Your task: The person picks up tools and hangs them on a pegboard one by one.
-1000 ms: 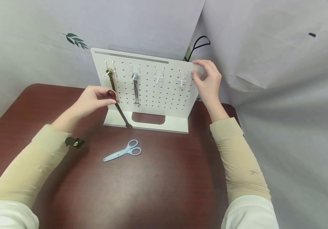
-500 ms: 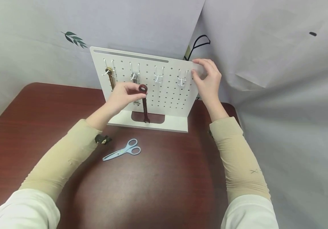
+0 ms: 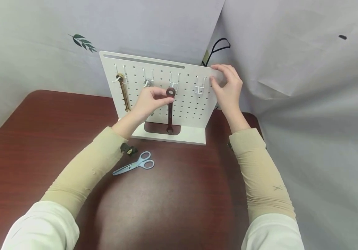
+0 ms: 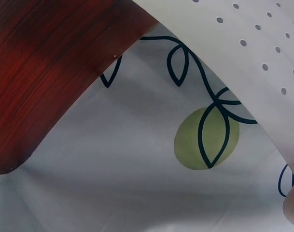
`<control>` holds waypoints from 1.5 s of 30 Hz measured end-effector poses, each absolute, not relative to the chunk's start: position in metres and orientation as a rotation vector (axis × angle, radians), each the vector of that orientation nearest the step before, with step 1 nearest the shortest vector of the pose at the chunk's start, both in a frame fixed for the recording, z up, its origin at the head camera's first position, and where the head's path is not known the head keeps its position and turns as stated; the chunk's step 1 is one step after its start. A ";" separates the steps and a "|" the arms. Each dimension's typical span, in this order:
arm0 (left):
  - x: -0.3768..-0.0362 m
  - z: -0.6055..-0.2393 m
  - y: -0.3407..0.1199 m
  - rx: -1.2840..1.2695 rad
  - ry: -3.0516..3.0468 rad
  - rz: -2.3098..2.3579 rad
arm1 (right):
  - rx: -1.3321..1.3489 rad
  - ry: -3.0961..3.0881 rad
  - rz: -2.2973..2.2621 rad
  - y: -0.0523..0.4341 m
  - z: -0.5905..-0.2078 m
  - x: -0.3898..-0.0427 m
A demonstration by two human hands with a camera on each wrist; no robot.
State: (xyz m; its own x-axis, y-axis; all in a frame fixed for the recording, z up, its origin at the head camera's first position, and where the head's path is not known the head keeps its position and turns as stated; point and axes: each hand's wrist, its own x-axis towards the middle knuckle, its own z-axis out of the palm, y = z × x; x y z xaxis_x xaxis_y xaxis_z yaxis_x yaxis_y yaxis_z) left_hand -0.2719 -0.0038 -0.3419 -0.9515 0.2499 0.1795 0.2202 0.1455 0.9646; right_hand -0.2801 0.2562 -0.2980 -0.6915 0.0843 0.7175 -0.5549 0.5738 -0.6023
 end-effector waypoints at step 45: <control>-0.274 -0.367 0.008 0.189 2.382 2.287 | 0.374 -2.083 1.117 0.256 -0.301 -0.280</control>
State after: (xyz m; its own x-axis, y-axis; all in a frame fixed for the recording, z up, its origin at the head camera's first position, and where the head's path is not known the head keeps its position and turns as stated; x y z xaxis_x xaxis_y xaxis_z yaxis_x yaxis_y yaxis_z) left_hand -0.2735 0.0081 -0.3666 -0.9799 -0.0323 0.1969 0.1954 0.0438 0.9797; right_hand -0.2805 0.2556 -0.3005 -0.6900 0.0818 0.7192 -0.5539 0.5800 -0.5974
